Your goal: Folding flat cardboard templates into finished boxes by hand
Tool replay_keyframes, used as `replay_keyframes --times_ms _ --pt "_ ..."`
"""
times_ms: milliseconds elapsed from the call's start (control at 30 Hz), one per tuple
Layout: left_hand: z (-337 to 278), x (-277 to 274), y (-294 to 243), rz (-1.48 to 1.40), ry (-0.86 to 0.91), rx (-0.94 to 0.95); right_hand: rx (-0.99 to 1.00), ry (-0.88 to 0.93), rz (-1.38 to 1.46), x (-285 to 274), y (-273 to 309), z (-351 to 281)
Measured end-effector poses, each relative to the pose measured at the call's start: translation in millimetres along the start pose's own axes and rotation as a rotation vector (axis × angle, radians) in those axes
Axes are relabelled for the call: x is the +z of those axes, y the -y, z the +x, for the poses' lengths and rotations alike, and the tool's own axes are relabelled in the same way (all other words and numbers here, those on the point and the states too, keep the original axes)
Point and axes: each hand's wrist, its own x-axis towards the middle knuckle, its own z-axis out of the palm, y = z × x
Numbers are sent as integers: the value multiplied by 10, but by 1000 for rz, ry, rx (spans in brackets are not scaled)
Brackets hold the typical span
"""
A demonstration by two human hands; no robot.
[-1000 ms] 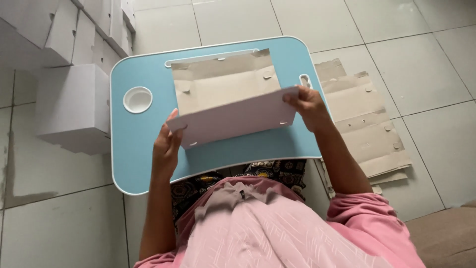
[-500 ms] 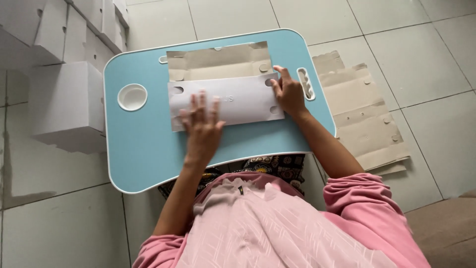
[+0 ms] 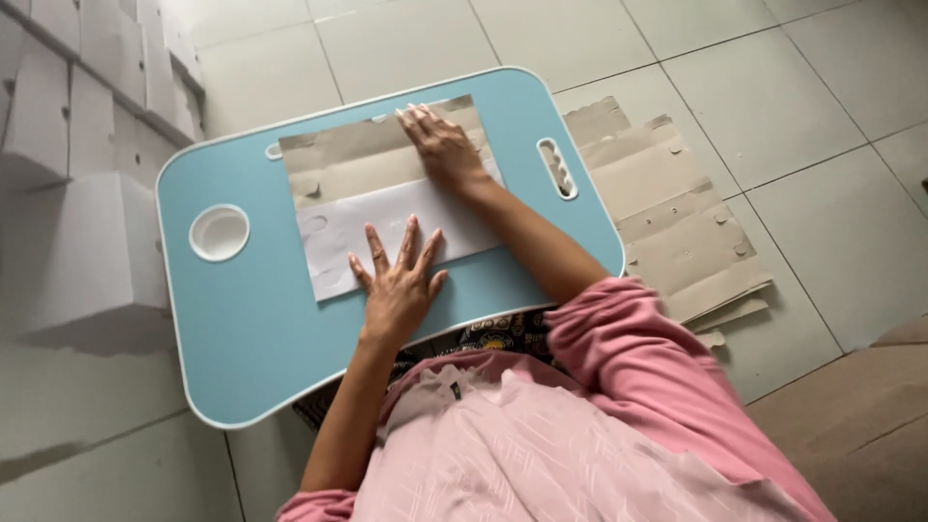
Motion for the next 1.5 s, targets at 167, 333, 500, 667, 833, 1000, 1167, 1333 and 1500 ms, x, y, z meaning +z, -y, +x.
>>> replay_keyframes --times_ms 167,333,500,667,833,1000,1167,1333,1500 --pt "8 -53 -11 27 0 -3 128 2 31 -23 62 188" --pt "-8 -28 -29 28 15 -26 131 -4 70 -72 18 154" --pt "-1 10 3 39 -23 -5 69 65 6 -64 11 261" --pt "-11 65 17 52 -52 1 44 29 -42 121 -85 398" --pt "-4 43 17 54 -44 6 54 -70 -17 101 -38 486" --pt "-3 23 -6 47 -33 -8 -14 -96 -17 72 32 554" --pt "34 -61 -28 37 47 -18 -24 -128 65 252 21 737" --pt "49 -101 -32 51 122 -36 18 -213 143 376 -19 773" --pt "46 -86 -35 52 110 -31 100 -129 210 350 -31 729"
